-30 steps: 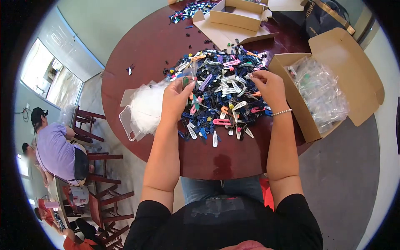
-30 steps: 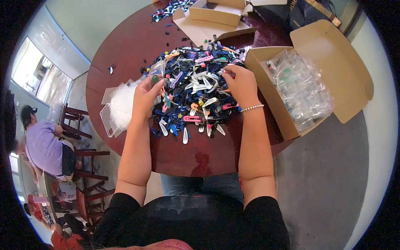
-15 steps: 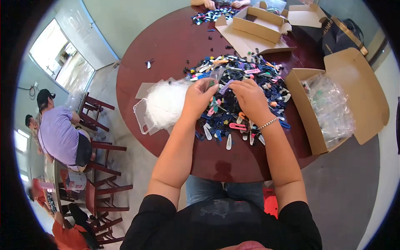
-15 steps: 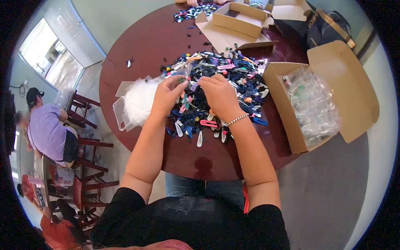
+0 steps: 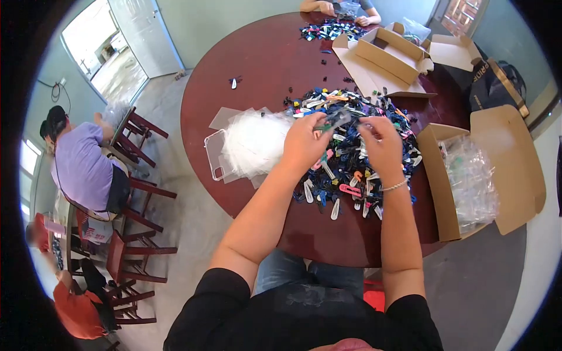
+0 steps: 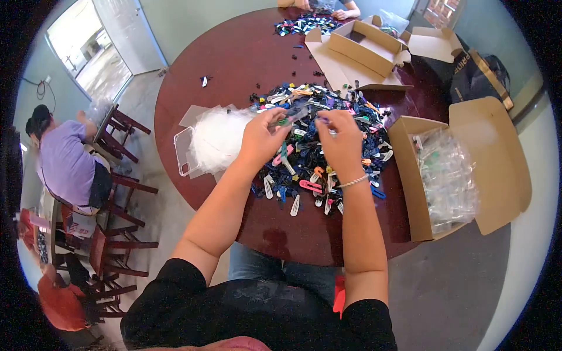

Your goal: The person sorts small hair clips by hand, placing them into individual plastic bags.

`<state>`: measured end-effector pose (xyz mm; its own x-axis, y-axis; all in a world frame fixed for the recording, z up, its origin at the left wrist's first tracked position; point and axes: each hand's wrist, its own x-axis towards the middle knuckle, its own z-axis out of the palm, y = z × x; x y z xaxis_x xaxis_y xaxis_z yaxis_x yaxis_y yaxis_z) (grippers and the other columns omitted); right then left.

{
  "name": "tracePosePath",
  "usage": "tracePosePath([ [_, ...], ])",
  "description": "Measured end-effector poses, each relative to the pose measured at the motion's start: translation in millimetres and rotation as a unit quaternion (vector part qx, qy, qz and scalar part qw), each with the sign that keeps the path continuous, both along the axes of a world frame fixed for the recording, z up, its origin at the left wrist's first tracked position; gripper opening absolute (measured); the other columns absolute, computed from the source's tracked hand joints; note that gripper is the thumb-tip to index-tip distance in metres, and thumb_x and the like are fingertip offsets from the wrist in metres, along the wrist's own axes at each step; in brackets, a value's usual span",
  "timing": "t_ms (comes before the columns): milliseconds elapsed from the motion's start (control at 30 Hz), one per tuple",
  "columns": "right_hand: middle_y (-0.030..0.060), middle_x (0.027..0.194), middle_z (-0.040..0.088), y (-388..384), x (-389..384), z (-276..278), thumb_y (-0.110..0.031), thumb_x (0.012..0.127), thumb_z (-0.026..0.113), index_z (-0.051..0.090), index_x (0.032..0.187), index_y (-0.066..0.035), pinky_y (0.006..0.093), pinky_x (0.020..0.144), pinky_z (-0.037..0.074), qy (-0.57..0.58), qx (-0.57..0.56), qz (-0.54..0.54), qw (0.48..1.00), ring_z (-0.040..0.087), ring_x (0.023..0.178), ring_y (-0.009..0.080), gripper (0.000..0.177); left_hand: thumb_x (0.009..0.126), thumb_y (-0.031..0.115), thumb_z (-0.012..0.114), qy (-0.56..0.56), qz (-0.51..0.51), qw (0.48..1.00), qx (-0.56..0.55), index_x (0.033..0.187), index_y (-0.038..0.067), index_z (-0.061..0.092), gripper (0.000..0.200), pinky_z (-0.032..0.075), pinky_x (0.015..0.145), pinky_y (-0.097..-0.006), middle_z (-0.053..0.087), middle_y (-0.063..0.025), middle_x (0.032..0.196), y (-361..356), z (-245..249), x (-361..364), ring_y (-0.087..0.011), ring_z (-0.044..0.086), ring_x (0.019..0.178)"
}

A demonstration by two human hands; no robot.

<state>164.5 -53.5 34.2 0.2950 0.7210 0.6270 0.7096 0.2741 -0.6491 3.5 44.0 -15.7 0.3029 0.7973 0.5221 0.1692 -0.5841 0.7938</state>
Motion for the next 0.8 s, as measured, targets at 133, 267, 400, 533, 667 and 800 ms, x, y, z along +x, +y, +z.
tracePosePath([
  [133, 0.0017, 0.088, 0.063, -13, 16, 10, -0.007, 0.088, 0.066, 0.069, 0.103, -0.003, 0.0217, 0.071, 0.048, 0.128, -0.049, 0.013, 0.991, 0.06, 0.079, 0.0087, 0.015, 0.073, 0.014, 0.072, 0.08, 0.026, 0.993, 0.087, 0.111, 0.006, 0.061, 0.04, 0.048, 0.084, -0.0401, 0.066, -0.0113, 0.1, -11, 10, -3, -0.0322, 0.06, 0.099],
  [267, 0.0001, 0.09, 0.065, -16, 4, 8, -0.006, 0.09, 0.065, 0.067, 0.106, 0.0, 0.0192, 0.07, 0.046, 0.33, 0.017, 0.086, 0.94, 0.058, 0.079, 0.0051, 0.017, 0.072, 0.012, 0.072, 0.107, 0.0, 0.991, 0.081, 0.112, 0.005, 0.06, 0.043, 0.048, 0.086, -0.0403, 0.065, -0.0116, 0.104, -16, 12, -2, -0.0316, 0.059, 0.102],
  [400, -0.0011, 0.088, 0.065, -13, -1, 0, -0.005, 0.088, 0.067, 0.068, 0.108, -0.001, 0.0174, 0.067, 0.044, 0.282, -0.006, 0.09, 0.955, 0.056, 0.077, 0.0035, 0.02, 0.07, 0.011, 0.073, 0.105, -0.013, 0.986, 0.132, 0.114, 0.004, 0.06, 0.047, 0.048, 0.089, -0.04, 0.064, -0.0119, 0.107, -19, 10, 1, -0.0312, 0.058, 0.104],
  [533, -0.0032, 0.083, 0.063, -17, -15, 6, -0.009, 0.084, 0.073, 0.071, 0.104, 0.0, 0.0175, 0.061, 0.042, 0.214, -0.099, 0.062, 0.97, 0.053, 0.071, 0.0024, 0.022, 0.069, 0.011, 0.075, 0.105, -0.014, 0.986, 0.128, 0.116, 0.004, 0.06, 0.05, 0.048, 0.09, -0.0393, 0.064, -0.0123, 0.108, -21, 11, 1, -0.0311, 0.058, 0.105],
  [667, 0.0019, 0.091, 0.066, -13, -23, -2, -0.012, 0.083, 0.074, 0.072, 0.104, -0.001, 0.0217, 0.067, 0.045, 0.168, -0.106, 0.033, 0.98, 0.055, 0.077, 0.0069, 0.024, 0.071, 0.013, 0.075, 0.096, -0.029, 0.989, 0.106, 0.116, 0.004, 0.06, 0.048, 0.048, 0.09, -0.039, 0.065, -0.0127, 0.106, -22, 10, 3, -0.0312, 0.059, 0.103],
  [800, 0.0135, 0.122, 0.056, -13, -24, -1, -0.019, 0.084, 0.072, 0.069, 0.11, -0.004, 0.0364, 0.089, 0.043, -0.096, -0.009, -0.013, 0.995, 0.05, 0.109, 0.0272, 0.03, 0.075, 0.014, 0.074, 0.069, -0.057, 0.994, 0.064, 0.117, 0.003, 0.059, 0.046, 0.049, 0.086, -0.0381, 0.065, -0.0124, 0.105, -21, 9, 4, -0.0289, 0.06, 0.1],
])
